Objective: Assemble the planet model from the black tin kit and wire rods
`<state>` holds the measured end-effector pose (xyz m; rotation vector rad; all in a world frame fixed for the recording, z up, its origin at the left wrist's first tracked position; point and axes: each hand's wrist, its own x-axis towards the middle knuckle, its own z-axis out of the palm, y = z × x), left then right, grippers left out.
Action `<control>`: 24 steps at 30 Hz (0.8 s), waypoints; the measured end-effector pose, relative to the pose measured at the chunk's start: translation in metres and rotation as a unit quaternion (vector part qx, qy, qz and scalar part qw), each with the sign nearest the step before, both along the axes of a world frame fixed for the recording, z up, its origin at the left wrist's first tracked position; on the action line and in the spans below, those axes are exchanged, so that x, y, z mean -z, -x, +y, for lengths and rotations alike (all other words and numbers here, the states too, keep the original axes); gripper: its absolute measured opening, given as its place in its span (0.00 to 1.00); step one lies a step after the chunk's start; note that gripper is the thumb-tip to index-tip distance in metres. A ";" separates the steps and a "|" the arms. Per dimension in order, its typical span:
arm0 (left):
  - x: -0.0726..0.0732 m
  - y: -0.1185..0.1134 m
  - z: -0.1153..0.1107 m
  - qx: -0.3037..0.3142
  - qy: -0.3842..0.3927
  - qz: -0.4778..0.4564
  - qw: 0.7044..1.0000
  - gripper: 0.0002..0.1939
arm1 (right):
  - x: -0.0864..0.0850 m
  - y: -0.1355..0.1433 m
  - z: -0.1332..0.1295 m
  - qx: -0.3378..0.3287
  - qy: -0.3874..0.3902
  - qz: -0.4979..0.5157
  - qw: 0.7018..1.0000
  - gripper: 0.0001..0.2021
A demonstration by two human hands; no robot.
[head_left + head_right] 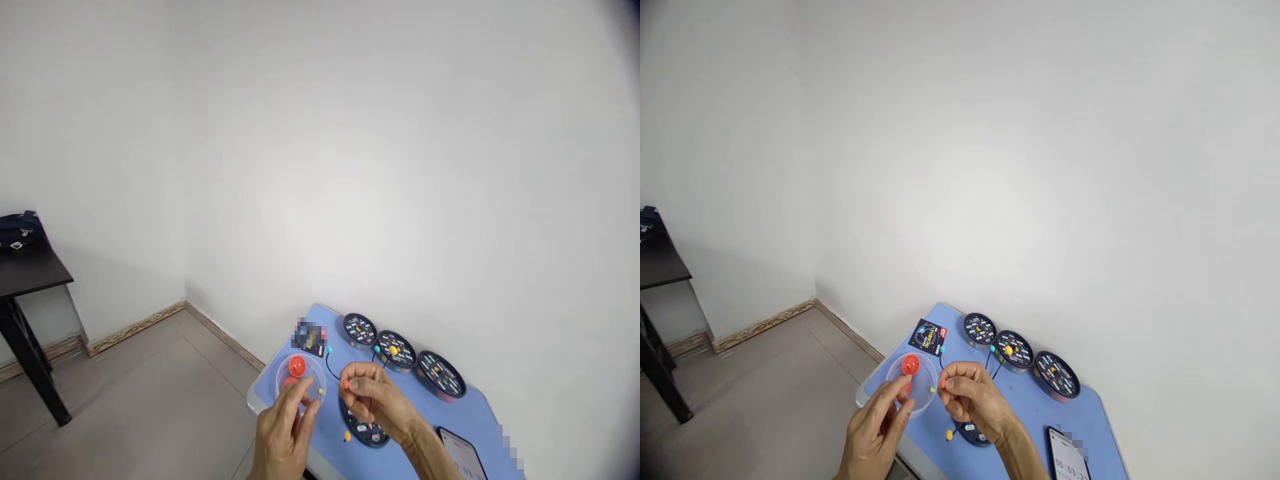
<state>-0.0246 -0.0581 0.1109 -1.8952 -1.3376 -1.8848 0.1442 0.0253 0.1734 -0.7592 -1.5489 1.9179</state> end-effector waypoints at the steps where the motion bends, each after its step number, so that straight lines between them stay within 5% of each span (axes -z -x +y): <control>1: -0.009 -0.007 0.000 0.025 -0.007 -0.012 1.000 0.12 | 0.004 -0.003 -0.004 0.006 0.043 0.052 0.998 0.12; 4: -0.025 -0.030 0.000 0.089 0.004 -0.028 0.996 0.12 | 0.012 -0.010 -0.015 0.018 0.085 0.115 0.990 0.10; 9: -0.031 -0.058 -0.001 0.153 0.033 -0.016 0.988 0.11 | 0.018 -0.022 -0.030 0.026 0.102 0.170 0.980 0.09; 16: -0.032 -0.068 -0.005 0.181 0.038 0.001 0.983 0.11 | 0.024 -0.034 -0.040 0.031 0.103 0.214 0.971 0.09; 24: -0.035 -0.073 -0.008 0.145 0.055 0.053 0.987 0.08 | 0.038 -0.043 -0.045 0.050 0.113 0.205 0.971 0.10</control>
